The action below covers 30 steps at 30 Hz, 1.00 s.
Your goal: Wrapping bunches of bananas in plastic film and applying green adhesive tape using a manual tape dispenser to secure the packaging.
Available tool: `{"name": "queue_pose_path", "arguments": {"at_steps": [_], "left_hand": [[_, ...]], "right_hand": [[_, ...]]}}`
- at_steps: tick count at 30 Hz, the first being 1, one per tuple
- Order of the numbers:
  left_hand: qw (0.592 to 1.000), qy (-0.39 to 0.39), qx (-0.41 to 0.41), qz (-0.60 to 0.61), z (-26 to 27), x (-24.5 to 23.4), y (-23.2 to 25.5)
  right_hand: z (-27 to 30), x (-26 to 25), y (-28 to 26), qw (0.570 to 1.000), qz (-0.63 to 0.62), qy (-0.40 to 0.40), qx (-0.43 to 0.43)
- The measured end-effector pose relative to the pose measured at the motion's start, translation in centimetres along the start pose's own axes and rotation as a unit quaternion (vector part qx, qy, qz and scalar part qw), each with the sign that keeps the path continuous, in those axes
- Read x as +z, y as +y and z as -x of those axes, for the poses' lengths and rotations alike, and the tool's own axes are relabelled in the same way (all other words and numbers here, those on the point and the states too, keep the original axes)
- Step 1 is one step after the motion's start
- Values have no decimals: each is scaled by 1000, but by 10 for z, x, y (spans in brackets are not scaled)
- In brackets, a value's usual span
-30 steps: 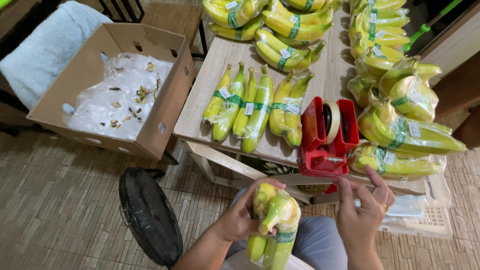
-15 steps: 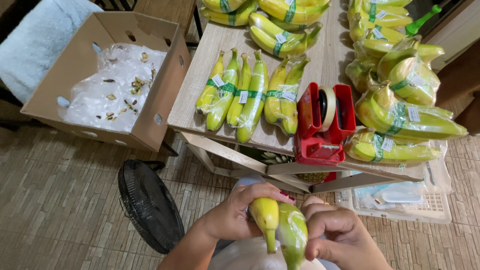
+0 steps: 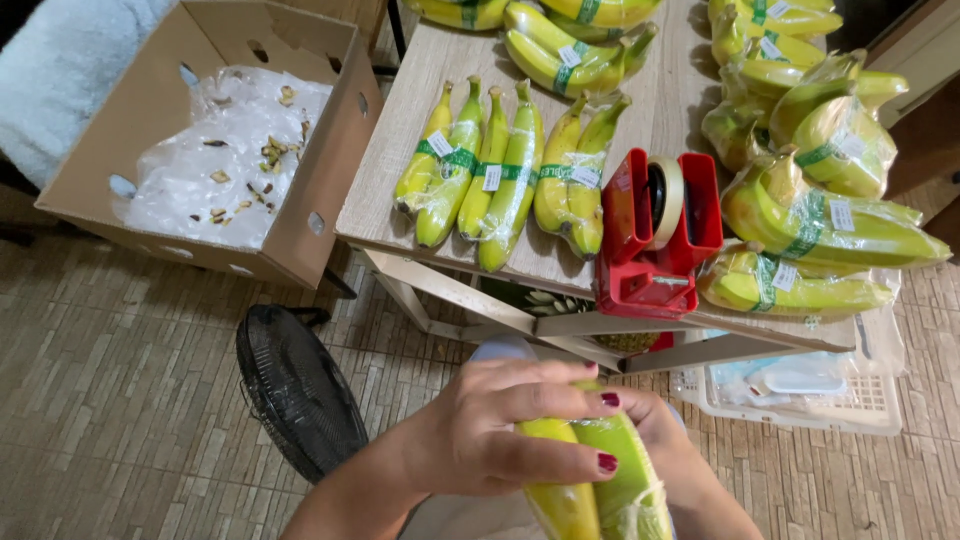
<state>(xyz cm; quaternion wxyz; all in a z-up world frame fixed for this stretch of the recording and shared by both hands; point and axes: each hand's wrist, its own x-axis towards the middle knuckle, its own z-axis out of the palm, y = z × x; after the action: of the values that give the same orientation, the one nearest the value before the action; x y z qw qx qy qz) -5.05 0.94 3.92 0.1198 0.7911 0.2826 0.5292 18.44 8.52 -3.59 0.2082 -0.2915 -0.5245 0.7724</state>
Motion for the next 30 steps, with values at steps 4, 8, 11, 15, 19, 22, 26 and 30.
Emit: {"name": "queue_pose_path", "arguments": {"at_steps": [4, 8, 11, 15, 19, 22, 26, 30], "left_hand": [[978, -18, 72, -195, -20, -17, 4], [961, -41, 101, -256, -24, -14, -3], [928, -21, 136, -345, 0, 10, -18], [842, 391, -247, 276, 34, 60, -2], [702, 346, -276, 558, 42, 70, 10], [676, 286, -281, 619, 57, 77, 7], [704, 309, -247, 590, 49, 73, 1], [688, 315, -293, 584, 48, 71, -9]], "right_hand": [[23, 30, -41, 916, -375, -130, -55], [40, 8, -27, 982, -185, -45, -4], [33, -4, -3, 987, -153, -21, -40], [32, -5, 15, 990, -95, 5, -109], [15, 11, 14, 986, -3, -87, -140], [0, 19, -2, 904, 284, -19, -319], [-8, 5, -22, 819, 388, 163, -389], [-44, -12, -55, 722, 419, 473, -282]]}}
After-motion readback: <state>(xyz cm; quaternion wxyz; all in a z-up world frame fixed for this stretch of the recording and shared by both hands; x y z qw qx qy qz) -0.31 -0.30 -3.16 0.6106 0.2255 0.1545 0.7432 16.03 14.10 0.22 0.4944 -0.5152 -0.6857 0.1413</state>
